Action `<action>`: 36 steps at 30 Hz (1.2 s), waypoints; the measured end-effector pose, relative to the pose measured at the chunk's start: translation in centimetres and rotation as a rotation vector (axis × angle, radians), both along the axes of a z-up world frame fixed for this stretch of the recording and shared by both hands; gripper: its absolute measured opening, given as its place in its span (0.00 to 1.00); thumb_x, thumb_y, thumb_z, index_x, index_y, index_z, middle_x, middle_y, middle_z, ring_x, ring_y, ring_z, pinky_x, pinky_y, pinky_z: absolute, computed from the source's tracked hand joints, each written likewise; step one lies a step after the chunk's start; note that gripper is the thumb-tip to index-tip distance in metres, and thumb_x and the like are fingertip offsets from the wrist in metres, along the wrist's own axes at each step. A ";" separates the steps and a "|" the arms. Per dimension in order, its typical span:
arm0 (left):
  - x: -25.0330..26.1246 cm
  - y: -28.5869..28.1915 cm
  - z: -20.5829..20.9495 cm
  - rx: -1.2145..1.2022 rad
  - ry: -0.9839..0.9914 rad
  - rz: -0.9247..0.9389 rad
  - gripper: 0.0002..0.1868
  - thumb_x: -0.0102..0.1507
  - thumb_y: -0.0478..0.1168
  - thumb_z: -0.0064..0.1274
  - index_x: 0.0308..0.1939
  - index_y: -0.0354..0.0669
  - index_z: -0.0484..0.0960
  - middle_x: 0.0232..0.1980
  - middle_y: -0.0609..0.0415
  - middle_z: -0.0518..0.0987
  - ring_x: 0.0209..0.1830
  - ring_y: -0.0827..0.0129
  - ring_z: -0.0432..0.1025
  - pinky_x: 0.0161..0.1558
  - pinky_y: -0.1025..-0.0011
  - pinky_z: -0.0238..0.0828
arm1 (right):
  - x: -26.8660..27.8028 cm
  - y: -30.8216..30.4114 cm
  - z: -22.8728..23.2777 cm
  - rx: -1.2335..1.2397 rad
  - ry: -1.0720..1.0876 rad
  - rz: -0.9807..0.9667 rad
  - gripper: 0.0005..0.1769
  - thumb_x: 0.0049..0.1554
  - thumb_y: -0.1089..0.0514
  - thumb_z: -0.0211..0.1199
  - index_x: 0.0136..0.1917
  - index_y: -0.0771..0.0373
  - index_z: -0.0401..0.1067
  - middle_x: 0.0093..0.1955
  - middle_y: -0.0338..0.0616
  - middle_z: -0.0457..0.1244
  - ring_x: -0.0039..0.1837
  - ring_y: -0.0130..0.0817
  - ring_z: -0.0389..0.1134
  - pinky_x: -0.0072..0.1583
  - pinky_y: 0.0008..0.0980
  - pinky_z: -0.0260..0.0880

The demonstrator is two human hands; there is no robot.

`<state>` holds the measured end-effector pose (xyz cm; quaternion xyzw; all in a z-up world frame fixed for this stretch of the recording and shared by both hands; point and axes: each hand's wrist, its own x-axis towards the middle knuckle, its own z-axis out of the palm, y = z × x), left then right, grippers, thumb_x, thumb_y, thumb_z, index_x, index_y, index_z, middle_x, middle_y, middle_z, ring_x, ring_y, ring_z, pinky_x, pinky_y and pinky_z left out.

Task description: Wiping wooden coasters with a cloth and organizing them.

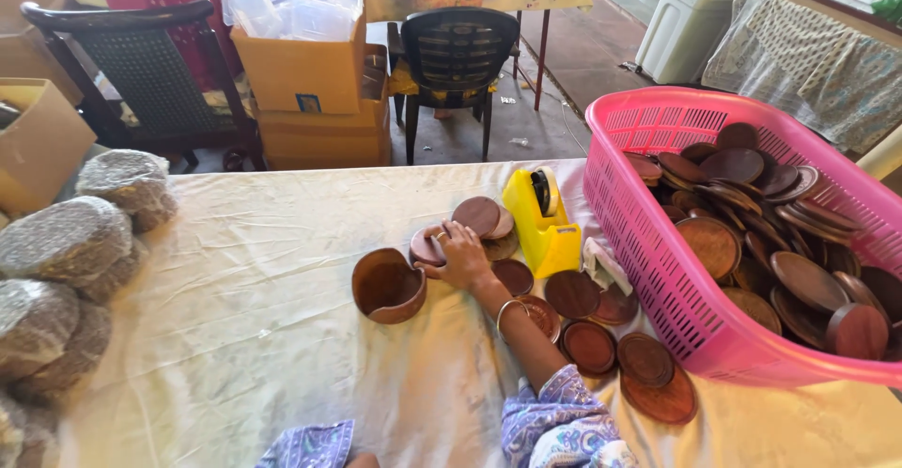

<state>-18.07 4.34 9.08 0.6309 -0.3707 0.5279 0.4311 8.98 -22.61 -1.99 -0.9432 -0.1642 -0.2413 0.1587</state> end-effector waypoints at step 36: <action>11.9 7.1 -2.6 1.309 0.409 0.771 0.54 0.52 0.72 0.59 0.72 0.43 0.63 0.81 0.44 0.47 0.82 0.48 0.40 0.72 0.28 0.30 | -14.9 -10.2 7.5 -0.483 0.106 -0.166 0.18 0.57 0.42 0.62 0.45 0.59 0.76 0.41 0.50 0.71 0.44 0.48 0.74 0.47 0.46 0.74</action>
